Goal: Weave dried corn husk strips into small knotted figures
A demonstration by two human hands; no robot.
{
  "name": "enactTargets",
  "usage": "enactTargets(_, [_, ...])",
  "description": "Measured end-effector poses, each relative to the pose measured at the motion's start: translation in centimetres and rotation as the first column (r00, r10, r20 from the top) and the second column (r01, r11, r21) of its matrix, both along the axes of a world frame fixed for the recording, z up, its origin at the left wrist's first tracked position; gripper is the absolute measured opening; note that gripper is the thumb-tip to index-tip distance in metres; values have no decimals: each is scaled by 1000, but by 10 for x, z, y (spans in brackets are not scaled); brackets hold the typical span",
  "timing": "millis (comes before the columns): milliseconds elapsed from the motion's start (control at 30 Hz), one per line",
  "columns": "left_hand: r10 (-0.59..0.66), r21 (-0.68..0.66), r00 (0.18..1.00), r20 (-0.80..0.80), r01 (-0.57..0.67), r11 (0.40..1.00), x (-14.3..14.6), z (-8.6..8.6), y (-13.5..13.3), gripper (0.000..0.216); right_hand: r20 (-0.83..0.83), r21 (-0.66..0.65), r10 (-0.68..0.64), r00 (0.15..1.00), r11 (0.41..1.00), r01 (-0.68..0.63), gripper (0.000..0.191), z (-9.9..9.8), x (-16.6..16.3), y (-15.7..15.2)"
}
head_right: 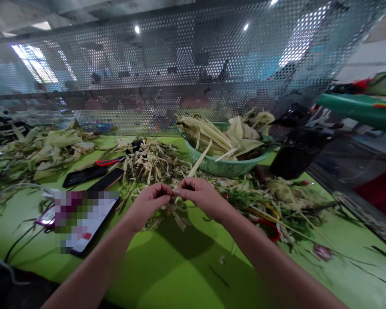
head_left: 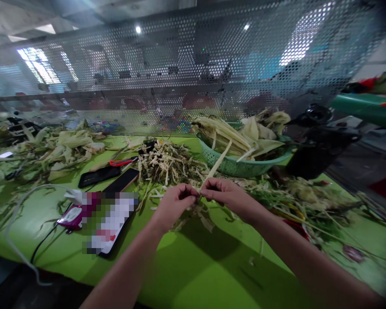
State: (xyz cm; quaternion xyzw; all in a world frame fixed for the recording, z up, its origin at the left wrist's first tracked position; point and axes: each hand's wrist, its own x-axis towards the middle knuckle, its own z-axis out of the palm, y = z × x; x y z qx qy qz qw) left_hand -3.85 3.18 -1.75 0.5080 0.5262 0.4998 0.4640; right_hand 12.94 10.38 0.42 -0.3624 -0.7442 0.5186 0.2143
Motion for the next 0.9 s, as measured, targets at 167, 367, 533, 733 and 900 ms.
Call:
enactTargets(167, [12, -10, 1000, -29, -12, 1000, 1, -3, 1, 9, -35, -67, -52, 998, 997, 50, 31, -5, -5, -3])
enactTargets(367, [29, 13, 999, -36, -28, 1000, 3, -5, 0, 13, -68, -148, -82, 994, 986, 71, 33, -4, -7, -7])
enactTargets(533, [110, 51, 980, -167, -103, 993, 6, -7, -1, 15, -80, -182, -92, 993, 980, 76, 33, -1, -10, -11])
enactTargets(733, [100, 44, 991, -88, -97, 994, 3, -7, 0, 14, -73, -140, -113, 991, 985, 102, 27, -4, -7, -7])
enactTargets(900, [75, 2, 991, 110, -76, 997, 0, -7, 2, 20, -110, -18, -91, 990, 996, 90, 23, -1, -4, -4])
